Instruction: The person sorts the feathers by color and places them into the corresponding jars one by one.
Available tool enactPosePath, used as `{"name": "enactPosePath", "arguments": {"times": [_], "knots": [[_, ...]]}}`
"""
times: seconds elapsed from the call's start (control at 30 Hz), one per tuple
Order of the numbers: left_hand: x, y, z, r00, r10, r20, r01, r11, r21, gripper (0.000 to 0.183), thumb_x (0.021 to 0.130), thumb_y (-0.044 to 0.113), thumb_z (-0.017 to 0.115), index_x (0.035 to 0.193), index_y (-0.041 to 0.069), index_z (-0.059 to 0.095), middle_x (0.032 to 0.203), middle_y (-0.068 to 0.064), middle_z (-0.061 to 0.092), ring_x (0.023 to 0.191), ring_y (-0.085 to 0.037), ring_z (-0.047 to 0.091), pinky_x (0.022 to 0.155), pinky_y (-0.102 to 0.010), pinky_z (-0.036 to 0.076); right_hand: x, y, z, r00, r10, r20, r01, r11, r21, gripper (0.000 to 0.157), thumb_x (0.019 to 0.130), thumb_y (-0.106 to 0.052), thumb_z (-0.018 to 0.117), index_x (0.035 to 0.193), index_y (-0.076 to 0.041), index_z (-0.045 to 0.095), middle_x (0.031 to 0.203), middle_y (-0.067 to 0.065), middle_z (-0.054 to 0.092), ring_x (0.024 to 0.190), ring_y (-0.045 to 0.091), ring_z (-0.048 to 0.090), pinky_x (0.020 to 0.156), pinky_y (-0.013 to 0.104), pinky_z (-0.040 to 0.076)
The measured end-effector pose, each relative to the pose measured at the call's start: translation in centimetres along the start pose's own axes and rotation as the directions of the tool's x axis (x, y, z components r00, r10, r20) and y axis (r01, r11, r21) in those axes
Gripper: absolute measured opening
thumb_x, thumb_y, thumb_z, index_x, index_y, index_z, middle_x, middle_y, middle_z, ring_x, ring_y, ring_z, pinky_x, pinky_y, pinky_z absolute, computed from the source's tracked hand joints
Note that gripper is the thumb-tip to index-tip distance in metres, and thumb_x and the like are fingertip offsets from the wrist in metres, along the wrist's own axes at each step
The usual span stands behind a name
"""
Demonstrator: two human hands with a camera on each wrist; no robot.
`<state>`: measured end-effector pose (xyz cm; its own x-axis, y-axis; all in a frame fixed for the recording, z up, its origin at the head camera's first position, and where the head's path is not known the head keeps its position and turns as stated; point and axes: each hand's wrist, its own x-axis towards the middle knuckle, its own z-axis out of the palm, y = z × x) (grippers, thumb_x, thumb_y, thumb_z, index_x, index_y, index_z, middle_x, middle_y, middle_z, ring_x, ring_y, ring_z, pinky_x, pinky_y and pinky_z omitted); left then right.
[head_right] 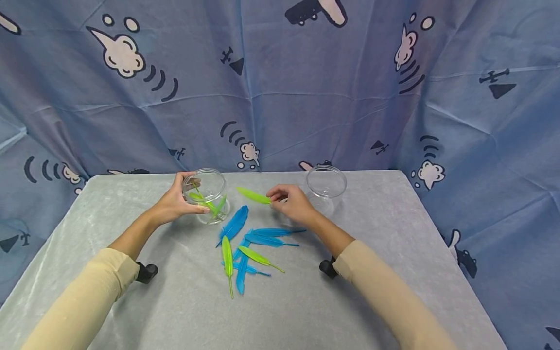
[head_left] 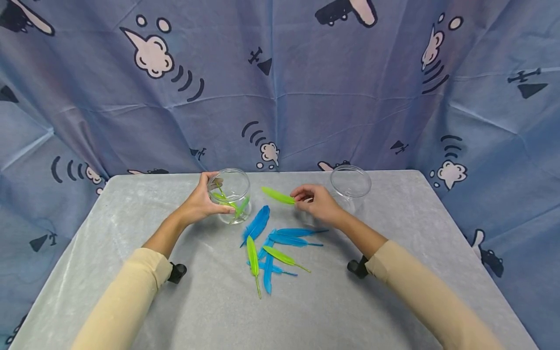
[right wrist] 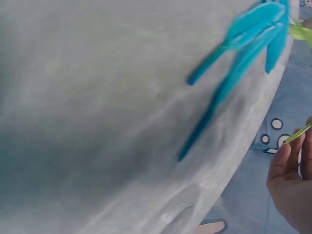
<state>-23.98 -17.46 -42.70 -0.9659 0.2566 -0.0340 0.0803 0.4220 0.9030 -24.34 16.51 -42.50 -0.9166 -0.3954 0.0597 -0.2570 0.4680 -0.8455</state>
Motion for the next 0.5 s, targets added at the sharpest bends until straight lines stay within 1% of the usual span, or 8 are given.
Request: {"name": "enactPosePath", "arguments": {"times": [0.17,0.33,0.5], "knots": [[0.0,0.0,0.0,1.0,0.004,0.002,-0.004,1.0,-0.012,0.109,0.072,0.013,0.09,0.151,0.005,0.016,0.153,-0.023,0.029,0.141,-0.038,0.031,0.114,-0.053,0.028,0.7,-1.4,0.1,1.0,0.005,-0.021,-0.004,1.0,0.028,0.018,0.09,0.001,0.068,0.108,0.001,0.07,0.097,0.012,0.069,0.089,0.024,0.063,0.08,0.035,0.053],[-0.1,0.0,0.0,1.0,0.008,0.006,-0.008,1.0,-0.014,0.108,0.073,0.013,0.09,0.15,0.005,0.016,0.153,-0.023,0.029,0.141,-0.038,0.031,0.114,-0.054,0.028,1.4,-3.0,0.2,1.0,0.008,-0.027,-0.007,0.999,0.041,0.02,0.09,0.002,0.068,0.11,0.001,0.069,0.096,0.012,0.067,0.086,0.024,0.062,0.077,0.031,0.052],[-0.1,0.0,0.0,1.0,0.006,0.006,-0.006,1.0,-0.001,0.108,0.073,0.014,0.09,0.151,0.005,0.016,0.153,-0.023,0.029,0.142,-0.038,0.031,0.114,-0.054,0.027,2.3,-4.5,0.3,0.998,-0.038,-0.039,0.04,0.998,0.052,0.022,0.089,0.005,0.068,0.112,0.003,0.068,0.095,0.013,0.066,0.085,0.025,0.062,0.076,0.03,0.053]]}}
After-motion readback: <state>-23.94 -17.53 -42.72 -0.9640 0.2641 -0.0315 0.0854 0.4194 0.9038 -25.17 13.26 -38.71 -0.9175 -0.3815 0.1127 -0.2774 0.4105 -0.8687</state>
